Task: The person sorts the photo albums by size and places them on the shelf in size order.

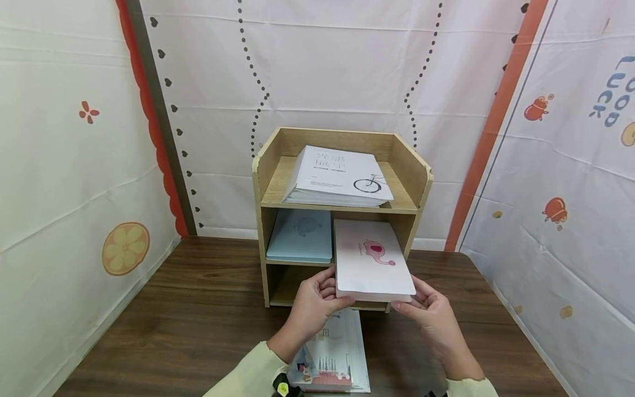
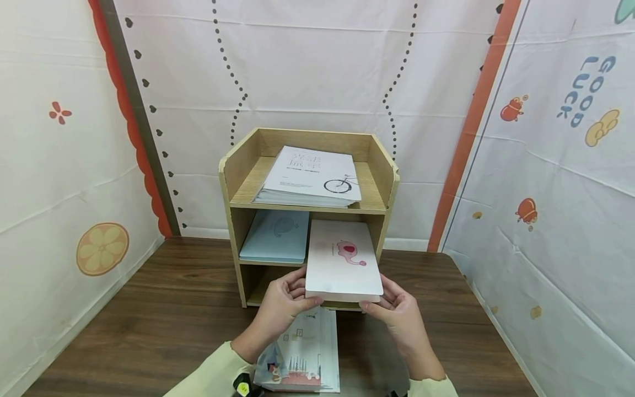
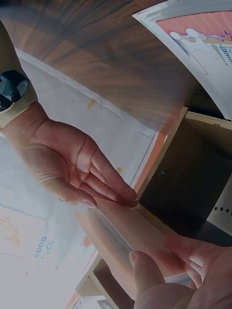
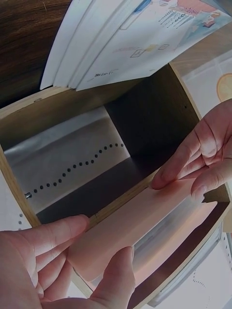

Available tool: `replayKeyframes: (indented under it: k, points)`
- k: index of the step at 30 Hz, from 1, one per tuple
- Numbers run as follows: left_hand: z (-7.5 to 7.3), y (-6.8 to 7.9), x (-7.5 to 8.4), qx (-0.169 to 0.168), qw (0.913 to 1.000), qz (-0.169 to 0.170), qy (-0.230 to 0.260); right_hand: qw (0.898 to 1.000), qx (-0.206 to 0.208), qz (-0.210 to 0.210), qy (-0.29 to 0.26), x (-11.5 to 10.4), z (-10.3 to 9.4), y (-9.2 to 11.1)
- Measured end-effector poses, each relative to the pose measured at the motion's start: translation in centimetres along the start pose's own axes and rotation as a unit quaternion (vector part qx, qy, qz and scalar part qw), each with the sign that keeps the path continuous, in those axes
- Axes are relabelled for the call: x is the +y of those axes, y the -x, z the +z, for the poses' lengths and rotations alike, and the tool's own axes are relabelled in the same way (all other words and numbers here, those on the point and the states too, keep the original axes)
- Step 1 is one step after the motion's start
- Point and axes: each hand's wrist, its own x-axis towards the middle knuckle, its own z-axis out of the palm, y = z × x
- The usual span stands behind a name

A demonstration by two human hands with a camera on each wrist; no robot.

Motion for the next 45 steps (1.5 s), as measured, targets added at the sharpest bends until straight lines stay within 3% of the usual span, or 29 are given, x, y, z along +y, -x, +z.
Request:
replayKeyframes:
  k: [25,45]
  points:
    - [-0.15,-0.37,-0.7,0.014,0.9997,0.013,-0.015,1.0,0.005,0.003,0.004,0.3,0.07,-0.46]
    - [-0.06,-0.89,-0.85,0.025,0.9993,0.004,-0.025,1.0,0.022,0.015,0.012,0.38,0.12,-0.75]
